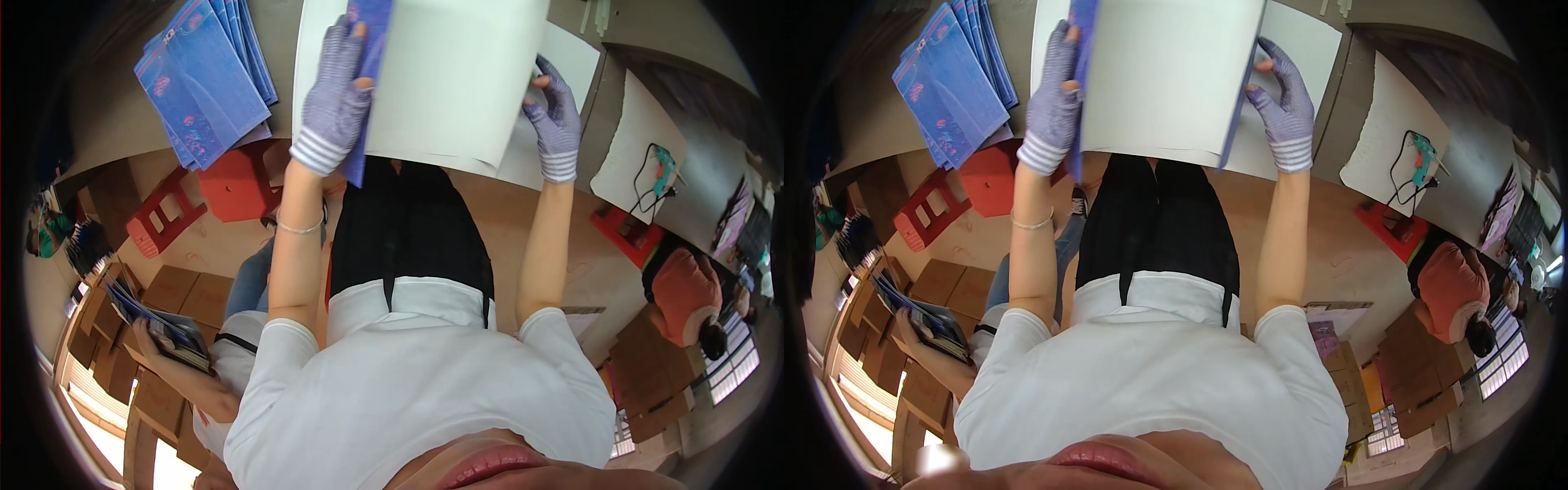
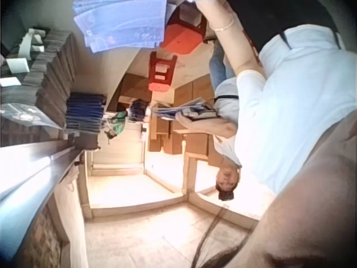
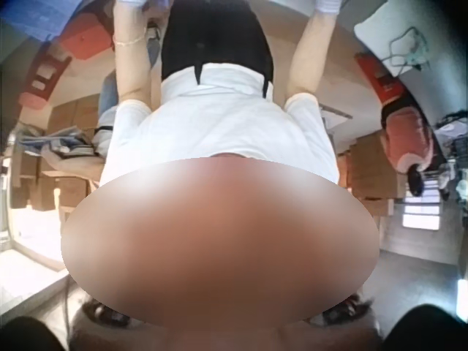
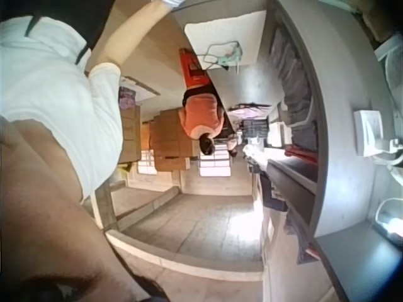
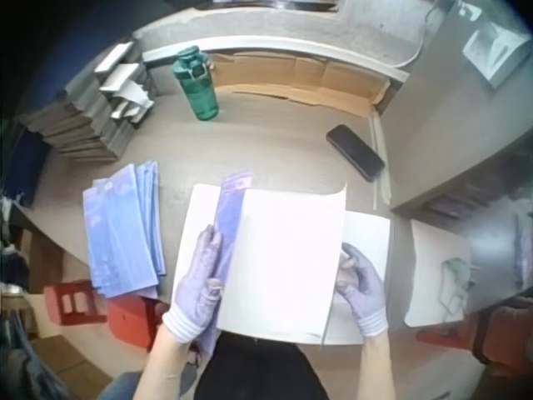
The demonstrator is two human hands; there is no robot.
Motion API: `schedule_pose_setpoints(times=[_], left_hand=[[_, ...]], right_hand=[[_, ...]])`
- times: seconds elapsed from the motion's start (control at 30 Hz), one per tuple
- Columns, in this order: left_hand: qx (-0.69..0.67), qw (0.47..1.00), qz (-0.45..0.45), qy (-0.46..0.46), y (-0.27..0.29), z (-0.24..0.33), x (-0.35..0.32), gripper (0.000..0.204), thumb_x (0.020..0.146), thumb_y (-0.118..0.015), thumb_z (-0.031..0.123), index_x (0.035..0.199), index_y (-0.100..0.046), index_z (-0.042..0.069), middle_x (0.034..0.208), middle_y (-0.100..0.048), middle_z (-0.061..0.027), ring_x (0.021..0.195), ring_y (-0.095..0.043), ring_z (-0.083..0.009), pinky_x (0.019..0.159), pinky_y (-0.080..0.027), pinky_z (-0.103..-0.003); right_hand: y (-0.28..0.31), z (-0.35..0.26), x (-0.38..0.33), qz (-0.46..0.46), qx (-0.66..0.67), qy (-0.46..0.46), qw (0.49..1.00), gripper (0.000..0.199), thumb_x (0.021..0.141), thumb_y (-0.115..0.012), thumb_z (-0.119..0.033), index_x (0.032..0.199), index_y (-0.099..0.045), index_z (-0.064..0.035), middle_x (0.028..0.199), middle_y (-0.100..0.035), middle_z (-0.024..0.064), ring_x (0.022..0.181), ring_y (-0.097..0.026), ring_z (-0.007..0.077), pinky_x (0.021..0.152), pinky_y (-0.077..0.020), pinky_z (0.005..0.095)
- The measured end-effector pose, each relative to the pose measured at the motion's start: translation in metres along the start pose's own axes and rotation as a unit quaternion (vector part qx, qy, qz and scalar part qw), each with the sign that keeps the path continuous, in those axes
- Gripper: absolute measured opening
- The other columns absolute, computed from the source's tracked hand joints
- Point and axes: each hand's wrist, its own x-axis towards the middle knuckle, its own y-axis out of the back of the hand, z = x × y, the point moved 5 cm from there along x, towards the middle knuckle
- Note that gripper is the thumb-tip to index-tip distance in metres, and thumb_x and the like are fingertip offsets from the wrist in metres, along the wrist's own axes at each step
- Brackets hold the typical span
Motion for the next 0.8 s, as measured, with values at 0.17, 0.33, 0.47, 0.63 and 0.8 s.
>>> schedule_pose_setpoints(times=[0.17,0.33,0.47,0.63,0.8], left_hand=[[0.196,0.980,-0.026,-0.025,-0.042,-0.006,0.009,0.059,0.094,-0.053,0.046,0.145,-0.045,0.019,0.157,-0.025,-0.0207,0.142,-0.021,-0.0496,0.114,-0.022,-0.058],[0.304,0.951,-0.051,-0.015,-0.056,-0.015,0.009,0.059,0.087,-0.063,0.041,0.142,-0.050,0.023,0.158,-0.025,-0.0160,0.143,-0.022,-0.0457,0.114,-0.019,-0.060],[0.328,0.943,-0.055,-0.020,-0.058,-0.020,0.010,0.058,0.090,-0.060,0.041,0.143,-0.049,0.023,0.153,-0.032,-0.0190,0.139,-0.028,-0.0482,0.112,-0.023,-0.059],[0.351,0.934,-0.060,-0.011,-0.063,-0.018,0.012,0.059,0.088,-0.061,0.041,0.142,-0.050,0.022,0.151,-0.035,-0.0189,0.138,-0.029,-0.0477,0.111,-0.024,-0.061],[0.335,0.940,-0.068,-0.001,-0.061,-0.019,0.013,0.059,0.087,-0.062,0.039,0.142,-0.050,0.022,0.151,-0.036,-0.0178,0.139,-0.029,-0.0468,0.111,-0.023,-0.061]], right_hand=[[-0.029,0.005,0.014,-0.022,-0.052,0.048,0.997,0.075,0.080,-0.074,-0.014,0.146,-0.039,-0.0144,0.157,-0.028,0.0152,0.144,-0.030,0.0316,0.119,-0.0259,0.0419],[-0.056,0.002,0.013,-0.028,-0.184,0.077,0.980,0.074,0.083,-0.069,-0.025,0.149,-0.037,-0.0188,0.156,-0.027,0.0187,0.146,-0.024,0.0356,0.117,-0.0277,0.0443],[-0.074,0.008,0.017,-0.016,-0.331,0.133,0.934,0.068,0.084,-0.066,-0.031,0.147,-0.041,-0.0213,0.157,-0.029,0.0160,0.144,-0.024,0.0419,0.118,-0.0214,0.0514],[-0.086,0.014,0.021,-0.015,-0.448,0.104,0.888,0.065,0.084,-0.065,-0.040,0.144,-0.045,-0.0251,0.156,-0.032,0.0096,0.144,-0.023,0.0429,0.117,-0.0147,0.0599],[-0.093,0.014,0.023,-0.027,-0.504,0.072,0.861,0.062,0.085,-0.065,-0.042,0.143,-0.047,-0.0272,0.155,-0.034,0.0066,0.144,-0.022,0.0420,0.116,-0.0119,0.0624]])
